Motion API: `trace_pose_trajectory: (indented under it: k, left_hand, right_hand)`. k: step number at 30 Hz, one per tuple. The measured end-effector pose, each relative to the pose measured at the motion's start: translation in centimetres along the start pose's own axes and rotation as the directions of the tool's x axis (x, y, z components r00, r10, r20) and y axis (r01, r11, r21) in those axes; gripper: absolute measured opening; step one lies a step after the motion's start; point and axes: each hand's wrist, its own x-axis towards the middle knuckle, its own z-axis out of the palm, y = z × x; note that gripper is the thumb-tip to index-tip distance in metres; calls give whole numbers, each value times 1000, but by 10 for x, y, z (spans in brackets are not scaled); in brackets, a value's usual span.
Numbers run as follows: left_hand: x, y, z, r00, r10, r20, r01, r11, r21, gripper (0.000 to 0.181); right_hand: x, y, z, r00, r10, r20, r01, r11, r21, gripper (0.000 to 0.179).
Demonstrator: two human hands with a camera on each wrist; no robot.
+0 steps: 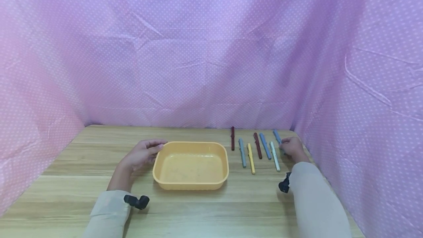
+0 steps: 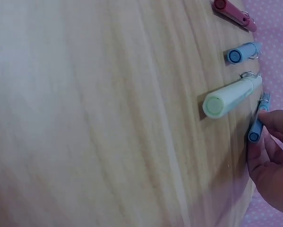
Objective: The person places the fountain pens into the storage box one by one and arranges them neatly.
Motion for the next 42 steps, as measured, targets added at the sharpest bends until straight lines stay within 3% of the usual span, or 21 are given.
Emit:
trace_pose_trajectory:
  k: [10, 20, 32, 37, 42]
  left_hand:
    - [0, 1, 2, 1000, -7, -6, 7, 1000, 3, 36]
    - [0, -3, 1, 1000, -1, -12, 1, 1000, -12, 36]
    - [-1, -3, 3, 1000, -4, -14, 4, 1000, -9, 36]
    - [-1, -2, 3, 1000, 0, -25, 0, 1000, -2, 36]
    - [-1, -1, 3, 1000, 5, -17, -5, 1000, 3, 37]
  right_hand:
    - [6, 14, 0, 997, 55, 50, -62, 986, 153, 47]
    - [3, 14, -7, 994, 29, 105, -50, 977, 209, 52]
    - [-1, 10, -15, 975, 17, 221, -86, 948, 307, 55]
    - [2, 8, -13, 965, -33, 259, -67, 927, 368, 57]
    - [6, 7, -10, 964, -72, 255, -56, 886, 460, 54]
